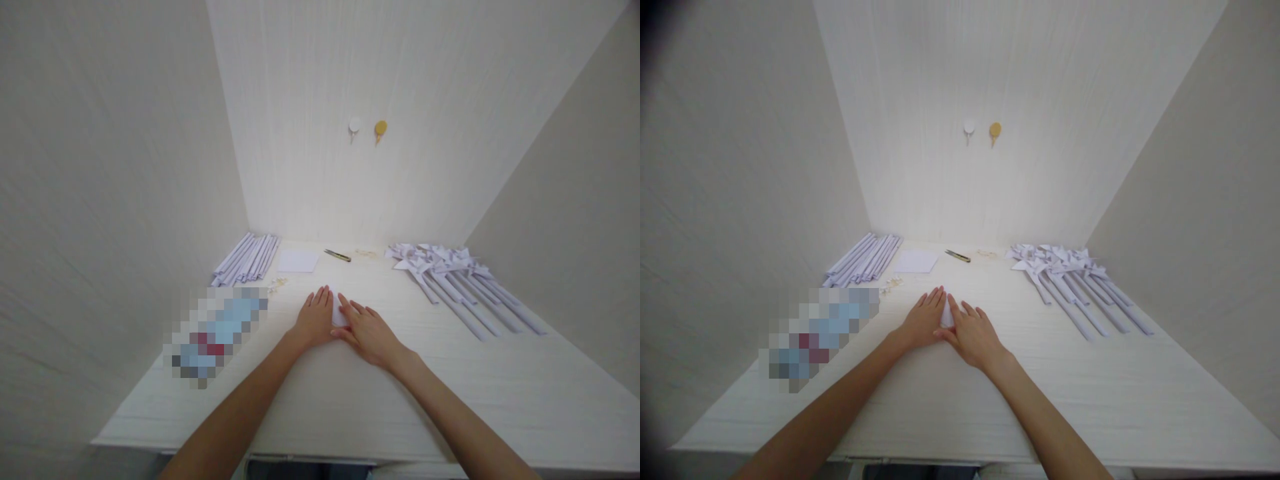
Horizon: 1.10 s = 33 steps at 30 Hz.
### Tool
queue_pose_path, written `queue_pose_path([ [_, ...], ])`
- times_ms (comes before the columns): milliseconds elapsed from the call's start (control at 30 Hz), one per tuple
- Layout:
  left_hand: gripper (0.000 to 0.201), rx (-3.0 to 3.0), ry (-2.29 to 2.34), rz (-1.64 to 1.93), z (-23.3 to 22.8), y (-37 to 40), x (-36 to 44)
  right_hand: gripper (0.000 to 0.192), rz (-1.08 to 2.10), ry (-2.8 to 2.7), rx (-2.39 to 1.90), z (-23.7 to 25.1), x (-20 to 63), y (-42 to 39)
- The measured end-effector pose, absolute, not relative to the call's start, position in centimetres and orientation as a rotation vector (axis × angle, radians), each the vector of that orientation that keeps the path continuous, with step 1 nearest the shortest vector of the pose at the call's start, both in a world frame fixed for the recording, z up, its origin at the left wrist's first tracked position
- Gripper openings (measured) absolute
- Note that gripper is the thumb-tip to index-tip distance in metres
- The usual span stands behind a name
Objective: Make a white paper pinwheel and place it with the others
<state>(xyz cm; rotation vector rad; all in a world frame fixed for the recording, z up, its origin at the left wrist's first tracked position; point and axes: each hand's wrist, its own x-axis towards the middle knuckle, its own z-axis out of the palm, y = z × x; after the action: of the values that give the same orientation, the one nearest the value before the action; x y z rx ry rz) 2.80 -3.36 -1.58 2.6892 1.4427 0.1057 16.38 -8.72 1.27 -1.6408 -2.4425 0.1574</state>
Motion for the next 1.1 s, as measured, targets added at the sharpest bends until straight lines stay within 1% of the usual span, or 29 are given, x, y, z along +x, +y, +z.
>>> queue_pose_path([
  [133,0.078,2.682,1.448,0.115,-1.6,-3.5,2.8,0.066,0.117,-2.451,-1.682,1.6,15.7,-6.8],
  [267,0.084,2.608,1.439,0.221,-1.8,-3.5,2.9,0.070,0.109,-2.458,-1.737,2.0,15.0,-5.3],
  [367,0.091,2.567,1.403,0.294,-2.0,-3.3,3.0,0.068,0.091,-2.458,-1.777,2.2,14.6,-4.2],
  [467,0.092,2.547,1.373,0.330,-1.9,-3.2,2.9,0.069,0.107,-2.443,-1.790,2.0,14.5,-3.1],
  [667,0.092,2.540,1.343,0.329,-1.5,-3.3,2.8,0.069,0.165,-2.388,-1.803,1.0,14.3,-1.8],
  [933,0.098,2.495,1.388,0.365,-1.9,-3.4,2.9,0.057,0.243,-2.269,-1.720,-1.5,15.6,-2.5],
  [1100,0.104,2.416,1.362,0.422,-1.6,-3.3,2.8,0.059,0.338,-2.177,-1.626,-2.0,16.2,-2.2],
])
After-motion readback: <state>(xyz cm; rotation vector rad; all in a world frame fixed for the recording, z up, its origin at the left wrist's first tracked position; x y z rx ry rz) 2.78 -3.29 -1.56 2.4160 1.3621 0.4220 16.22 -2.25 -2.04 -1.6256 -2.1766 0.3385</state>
